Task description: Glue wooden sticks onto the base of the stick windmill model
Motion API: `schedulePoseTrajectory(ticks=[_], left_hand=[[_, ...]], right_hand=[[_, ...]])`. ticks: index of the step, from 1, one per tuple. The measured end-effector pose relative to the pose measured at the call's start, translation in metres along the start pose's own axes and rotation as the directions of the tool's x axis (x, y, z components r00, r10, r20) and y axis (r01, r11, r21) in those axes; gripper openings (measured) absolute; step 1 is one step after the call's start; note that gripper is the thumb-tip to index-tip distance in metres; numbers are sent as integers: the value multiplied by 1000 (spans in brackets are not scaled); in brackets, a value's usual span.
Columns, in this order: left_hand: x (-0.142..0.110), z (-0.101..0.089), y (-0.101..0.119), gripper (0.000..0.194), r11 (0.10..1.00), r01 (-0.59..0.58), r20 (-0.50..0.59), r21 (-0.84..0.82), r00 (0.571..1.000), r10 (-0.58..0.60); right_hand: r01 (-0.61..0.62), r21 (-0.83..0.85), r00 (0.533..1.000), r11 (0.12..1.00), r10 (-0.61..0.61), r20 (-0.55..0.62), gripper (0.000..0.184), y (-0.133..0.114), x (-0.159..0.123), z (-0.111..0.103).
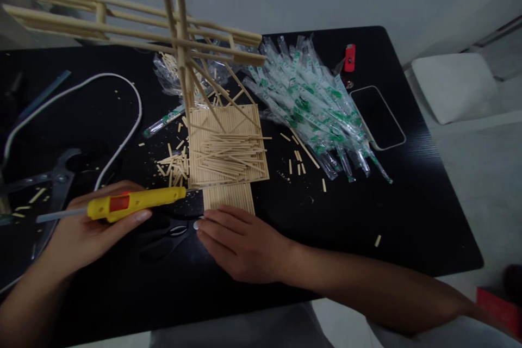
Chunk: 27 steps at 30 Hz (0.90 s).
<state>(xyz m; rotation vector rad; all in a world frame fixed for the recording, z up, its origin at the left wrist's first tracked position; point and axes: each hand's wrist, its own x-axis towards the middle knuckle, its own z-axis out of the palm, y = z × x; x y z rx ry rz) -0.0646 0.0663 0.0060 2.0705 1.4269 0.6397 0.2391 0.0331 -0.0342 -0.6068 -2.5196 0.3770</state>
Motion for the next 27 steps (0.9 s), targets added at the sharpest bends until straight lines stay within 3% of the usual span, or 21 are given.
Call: schedulePoseTrajectory(ticks=[10, 18, 27], left_hand=[[-4, 6, -10, 16, 994, -54, 74, 96, 996, 47], [-6, 4, -12, 15, 988, -83, 79, 128, 994, 73], [-2, 7, -10, 15, 988, -114, 77, 107, 991, 106]], right_hand=[[27, 107, 995, 994, -17, -97, 12, -3, 1, -2], [133, 150, 975, 980, -102, -199, 40, -10, 1, 4], [98, 150, 980, 984, -69, -186, 40, -12, -3, 8]])
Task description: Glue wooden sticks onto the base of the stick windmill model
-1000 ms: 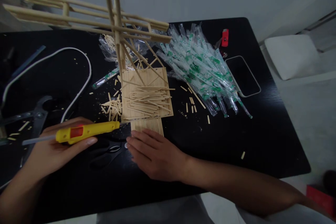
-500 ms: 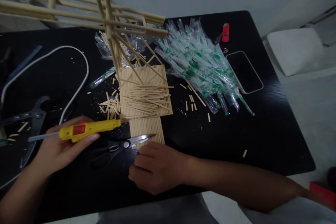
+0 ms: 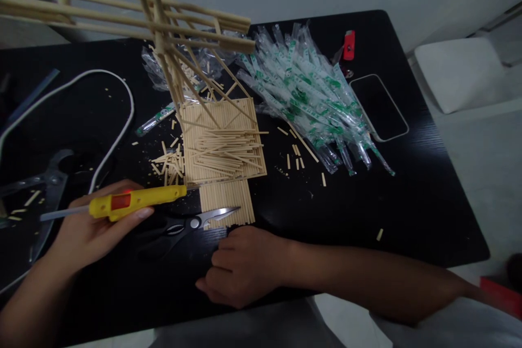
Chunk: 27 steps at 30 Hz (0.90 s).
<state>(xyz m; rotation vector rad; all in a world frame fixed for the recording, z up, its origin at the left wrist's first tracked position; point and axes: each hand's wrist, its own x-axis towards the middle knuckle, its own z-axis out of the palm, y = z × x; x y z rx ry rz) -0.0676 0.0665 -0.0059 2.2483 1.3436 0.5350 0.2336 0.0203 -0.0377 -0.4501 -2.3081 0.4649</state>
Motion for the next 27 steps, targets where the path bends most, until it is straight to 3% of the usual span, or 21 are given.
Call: schedulePoseTrajectory(ticks=[27], left_hand=[[-1, -2, 2, 14, 1000, 22, 20, -5, 1000, -22]], right_hand=[[-25, -13, 998, 1000, 26, 61, 39, 1, -2, 3]])
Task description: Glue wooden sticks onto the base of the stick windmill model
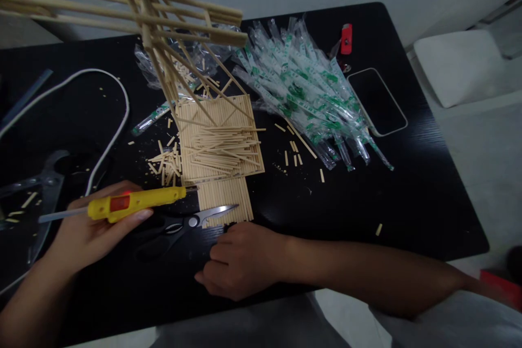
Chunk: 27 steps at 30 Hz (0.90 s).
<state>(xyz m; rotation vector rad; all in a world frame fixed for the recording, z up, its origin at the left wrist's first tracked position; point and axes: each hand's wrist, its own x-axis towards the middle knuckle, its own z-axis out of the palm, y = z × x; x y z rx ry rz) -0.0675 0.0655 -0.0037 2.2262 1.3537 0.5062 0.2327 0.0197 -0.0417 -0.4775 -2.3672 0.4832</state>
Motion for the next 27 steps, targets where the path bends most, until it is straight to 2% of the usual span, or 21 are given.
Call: schedulePoseTrajectory(ticks=[27], left_hand=[[-1, 1, -3, 15, 999, 37, 22, -15, 999, -37]], right_hand=[[-27, 28, 1000, 999, 27, -3, 39, 1, 3, -4]])
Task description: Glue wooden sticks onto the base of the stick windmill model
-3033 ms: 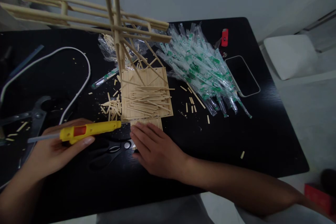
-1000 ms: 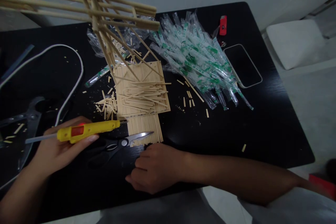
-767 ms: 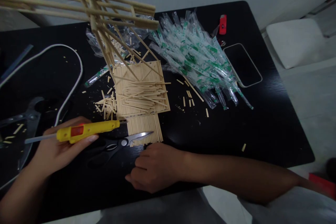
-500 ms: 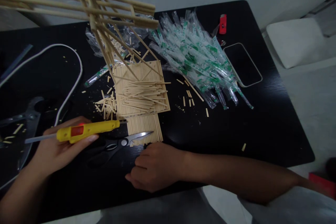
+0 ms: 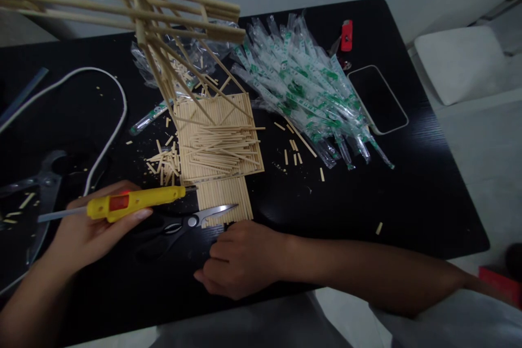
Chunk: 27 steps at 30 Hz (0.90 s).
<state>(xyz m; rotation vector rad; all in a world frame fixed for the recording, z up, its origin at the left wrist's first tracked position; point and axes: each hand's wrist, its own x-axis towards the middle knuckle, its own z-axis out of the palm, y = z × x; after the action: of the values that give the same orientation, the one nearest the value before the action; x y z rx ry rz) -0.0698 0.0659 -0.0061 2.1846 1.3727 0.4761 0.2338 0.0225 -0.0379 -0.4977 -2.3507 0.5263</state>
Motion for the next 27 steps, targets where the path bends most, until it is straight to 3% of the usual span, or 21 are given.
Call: schedulePoseTrajectory(ticks=[15, 23, 27], left_hand=[[0, 0, -1, 14, 998, -59, -10, 32, 998, 60], [1, -1, 0, 14, 1000, 5, -6, -2, 1000, -5], [-2, -7, 1, 11, 999, 24, -81, -44, 996, -27]], right_hand=[[-30, 24, 999, 999, 30, 21, 40, 1, 0, -2], [-32, 4, 999, 999, 32, 35, 40, 0, 0, -2], [-26, 2, 1000, 1000, 26, 17, 41, 0, -1, -1]])
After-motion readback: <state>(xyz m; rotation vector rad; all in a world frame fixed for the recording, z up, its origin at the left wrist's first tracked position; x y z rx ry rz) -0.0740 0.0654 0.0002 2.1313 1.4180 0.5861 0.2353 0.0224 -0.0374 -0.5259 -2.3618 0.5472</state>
